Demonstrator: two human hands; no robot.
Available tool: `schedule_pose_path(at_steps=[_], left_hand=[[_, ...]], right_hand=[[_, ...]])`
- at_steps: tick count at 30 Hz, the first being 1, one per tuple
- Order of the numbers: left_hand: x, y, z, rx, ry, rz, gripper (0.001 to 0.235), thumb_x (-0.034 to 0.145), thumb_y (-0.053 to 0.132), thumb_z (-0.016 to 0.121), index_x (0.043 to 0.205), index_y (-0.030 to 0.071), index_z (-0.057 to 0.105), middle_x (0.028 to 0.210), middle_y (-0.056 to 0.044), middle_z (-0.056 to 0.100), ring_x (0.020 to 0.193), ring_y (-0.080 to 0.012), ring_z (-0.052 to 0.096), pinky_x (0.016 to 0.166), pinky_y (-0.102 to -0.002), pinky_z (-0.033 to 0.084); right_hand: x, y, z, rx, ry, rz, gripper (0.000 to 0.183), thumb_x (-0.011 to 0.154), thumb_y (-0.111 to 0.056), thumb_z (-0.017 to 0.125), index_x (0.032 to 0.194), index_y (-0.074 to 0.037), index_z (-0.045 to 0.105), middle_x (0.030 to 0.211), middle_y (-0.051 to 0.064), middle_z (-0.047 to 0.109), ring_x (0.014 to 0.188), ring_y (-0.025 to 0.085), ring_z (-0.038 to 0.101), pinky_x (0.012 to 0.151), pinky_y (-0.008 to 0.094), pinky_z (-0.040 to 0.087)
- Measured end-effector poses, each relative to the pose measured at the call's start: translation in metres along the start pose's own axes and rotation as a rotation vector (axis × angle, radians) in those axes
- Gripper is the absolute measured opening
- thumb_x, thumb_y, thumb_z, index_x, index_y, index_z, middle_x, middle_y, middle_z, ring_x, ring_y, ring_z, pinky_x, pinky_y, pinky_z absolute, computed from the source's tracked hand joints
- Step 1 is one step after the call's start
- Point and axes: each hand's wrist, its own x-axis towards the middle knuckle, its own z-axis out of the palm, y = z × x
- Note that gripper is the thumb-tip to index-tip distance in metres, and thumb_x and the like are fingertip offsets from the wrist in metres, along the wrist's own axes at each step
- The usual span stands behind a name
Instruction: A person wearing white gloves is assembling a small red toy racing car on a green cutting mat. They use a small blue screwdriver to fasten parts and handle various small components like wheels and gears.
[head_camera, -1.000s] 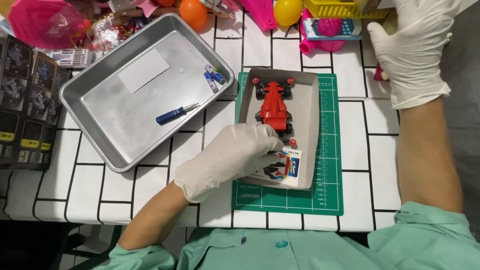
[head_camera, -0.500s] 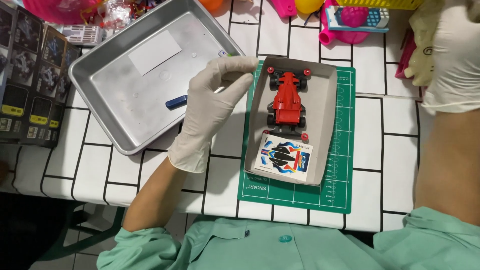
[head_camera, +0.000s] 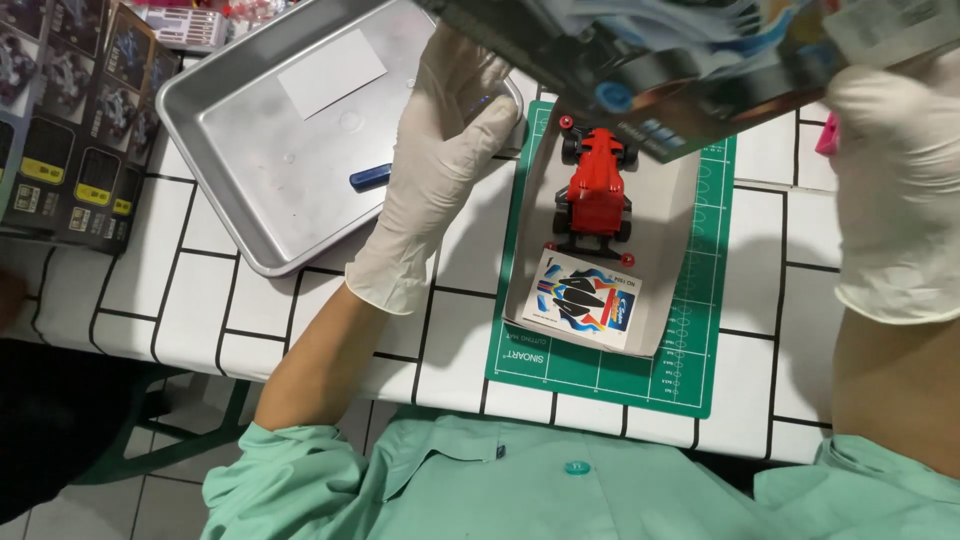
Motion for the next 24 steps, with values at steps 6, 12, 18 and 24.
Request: schedule_pose_path(at_steps=[6, 12, 18, 24], left_hand=[[0.002, 0.0, 0.001, 0.026, 0.109, 0.093, 0.043, 0.103, 0.018, 0.072, 0.139, 0.01, 0.051, 0.129, -0.009, 0.064, 0.12, -0.0208, 0.064, 0.11, -0.036, 0.058], [0.0, 0.035, 0.015, -0.026, 0.068, -0.224, 0.039, 0.097, 0.02, 0.068, 0.131, 0.005, 0.058, 0.112, -0.006, 0.068, 0.092, -0.0162, 0.07, 0.081, -0.031, 0.065], [0.003, 0.047, 0.018, 0.167, -0.103, -0.414, 0.054, 0.092, 0.024, 0.068, 0.143, 0.011, 0.058, 0.124, 0.001, 0.07, 0.108, -0.0088, 0.066, 0.085, -0.025, 0.06], [0.004, 0.048, 0.022, 0.272, -0.239, -0.571, 0.066, 0.086, 0.036, 0.066, 0.147, 0.015, 0.054, 0.132, 0.0, 0.071, 0.117, -0.0109, 0.067, 0.083, -0.026, 0.064]], right_hand=[[-0.006, -0.006, 0.049, 0.23, 0.062, 0.182, 0.065, 0.096, -0.004, 0.069, 0.154, -0.01, 0.039, 0.158, 0.017, 0.05, 0.148, 0.03, 0.055, 0.116, 0.04, 0.058], [-0.025, -0.014, 0.034, 0.267, 0.079, 0.411, 0.084, 0.082, -0.045, 0.076, 0.151, -0.004, 0.048, 0.145, 0.012, 0.063, 0.134, 0.022, 0.067, 0.115, 0.034, 0.063], [-0.032, -0.016, 0.033, 0.142, -0.041, 0.451, 0.083, 0.087, -0.035, 0.063, 0.158, 0.001, 0.038, 0.157, 0.01, 0.048, 0.127, 0.016, 0.055, 0.106, 0.031, 0.054], [-0.034, -0.015, 0.037, 0.071, -0.144, 0.477, 0.093, 0.079, -0.016, 0.062, 0.163, -0.002, 0.024, 0.163, 0.011, 0.035, 0.136, 0.025, 0.045, 0.107, 0.04, 0.048]])
